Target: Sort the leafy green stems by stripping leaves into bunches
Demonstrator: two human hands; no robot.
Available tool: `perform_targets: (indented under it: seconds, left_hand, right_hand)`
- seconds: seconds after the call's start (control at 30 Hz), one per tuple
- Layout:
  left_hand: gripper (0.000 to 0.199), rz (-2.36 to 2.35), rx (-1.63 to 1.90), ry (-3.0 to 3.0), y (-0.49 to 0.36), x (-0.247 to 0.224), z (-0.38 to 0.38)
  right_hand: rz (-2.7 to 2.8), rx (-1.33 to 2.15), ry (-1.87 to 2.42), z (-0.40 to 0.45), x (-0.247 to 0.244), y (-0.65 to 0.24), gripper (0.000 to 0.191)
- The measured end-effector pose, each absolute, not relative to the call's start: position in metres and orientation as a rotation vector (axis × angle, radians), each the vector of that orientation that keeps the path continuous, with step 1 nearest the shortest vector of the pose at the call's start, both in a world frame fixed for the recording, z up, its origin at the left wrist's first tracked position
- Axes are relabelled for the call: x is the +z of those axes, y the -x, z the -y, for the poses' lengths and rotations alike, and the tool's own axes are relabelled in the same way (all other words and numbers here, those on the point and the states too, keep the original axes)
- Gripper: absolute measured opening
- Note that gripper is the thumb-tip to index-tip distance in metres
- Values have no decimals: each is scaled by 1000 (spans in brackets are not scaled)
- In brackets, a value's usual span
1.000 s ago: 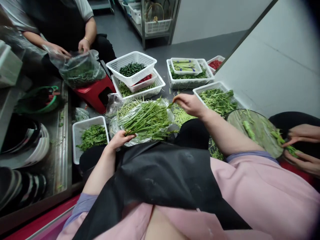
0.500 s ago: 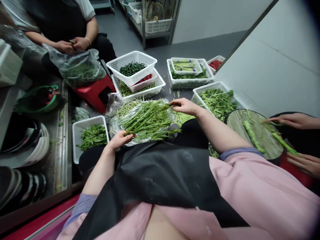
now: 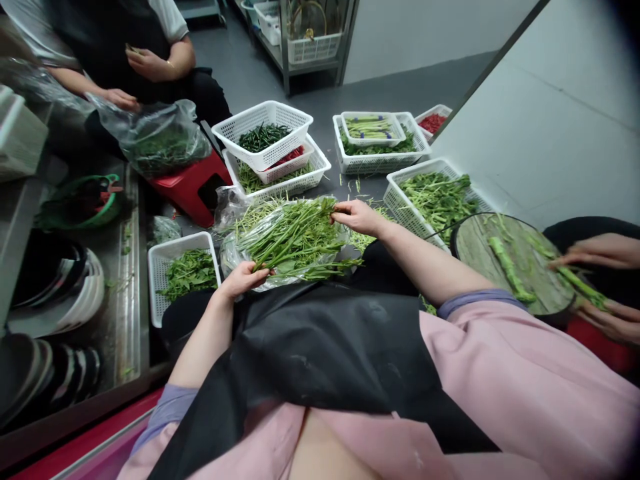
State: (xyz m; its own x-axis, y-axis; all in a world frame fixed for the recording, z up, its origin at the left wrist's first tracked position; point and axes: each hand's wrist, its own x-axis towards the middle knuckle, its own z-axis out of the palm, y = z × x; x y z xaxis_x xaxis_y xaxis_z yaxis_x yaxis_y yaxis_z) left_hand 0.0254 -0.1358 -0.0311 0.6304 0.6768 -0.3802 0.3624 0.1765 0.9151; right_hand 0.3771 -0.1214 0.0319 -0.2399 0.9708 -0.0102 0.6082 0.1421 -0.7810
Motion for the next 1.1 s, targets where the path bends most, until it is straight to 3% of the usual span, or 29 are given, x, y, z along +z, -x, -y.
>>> perform_targets:
  seconds: [0.23, 0.53, 0.7, 1.1]
  left_hand:
    - [61, -920, 249, -1424, -24, -32, 136]
    - [62, -917, 247, -1393, -24, -34, 135]
    - [61, -931, 262, -1370, -22, -30, 137]
    - [64, -953, 275, -1385, -22, -28, 138]
  right_hand:
    - [1970, 780, 1471, 121, 36, -369, 35]
    - [1730, 333, 1612, 111, 22, -374, 21]
    - [1555, 578, 1579, 103, 28, -398, 40]
    - [2572, 574, 1323, 117, 34, -354, 24]
